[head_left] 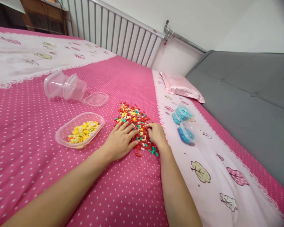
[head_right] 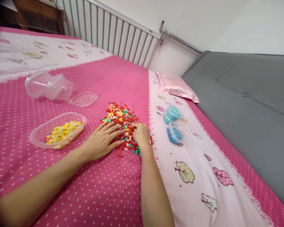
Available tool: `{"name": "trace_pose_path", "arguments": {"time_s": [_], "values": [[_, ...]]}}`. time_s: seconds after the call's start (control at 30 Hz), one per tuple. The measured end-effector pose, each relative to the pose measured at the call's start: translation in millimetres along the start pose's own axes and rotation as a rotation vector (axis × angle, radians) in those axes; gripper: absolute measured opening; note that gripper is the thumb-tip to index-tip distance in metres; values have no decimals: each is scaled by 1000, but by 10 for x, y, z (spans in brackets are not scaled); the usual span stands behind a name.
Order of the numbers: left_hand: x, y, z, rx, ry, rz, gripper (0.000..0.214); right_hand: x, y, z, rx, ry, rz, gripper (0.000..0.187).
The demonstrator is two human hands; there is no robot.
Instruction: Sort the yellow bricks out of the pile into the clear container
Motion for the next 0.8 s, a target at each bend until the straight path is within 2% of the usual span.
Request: {"name": "trace_pose_path", "arguments": {"time_s": [0.13, 0.23, 0.33, 0.43, 0.53, 0.63, 0.8], "values": [[23, 3, 85, 0, -56, 55, 36, -69, -61, 144, -52, -20, -180, 33], [36, 26, 127, -5, -94, 93, 32, -93, -106, 193, -107, -84, -249, 29], [45, 52, 129, 19, -120, 90, 33, -64, -108, 175, -93, -165, -222, 31], [55, 57, 126, -22, -160, 59, 32, -8, -57, 97, -44, -174, -78, 35], [59, 49, 158, -142, -248, 70, 31, 32, -25, -6, -70, -90, 35, 36], [51, 32, 209, -323, -332, 125, 28, 51, -43, -61, -98, -35, 27, 34], [34, 30, 191, -810, -385, 368, 39, 69, -80, -85, -58, -45, -32, 27]]}}
Point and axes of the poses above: each hand's wrist, its own x-axis towards the middle knuckle, its own z-axis out of the back of the hand, y = z × x, the point moved 3 cm from there along x, towards the middle knuckle, and after that the axes turned 1 degree about -x, right-handed, at the moved point
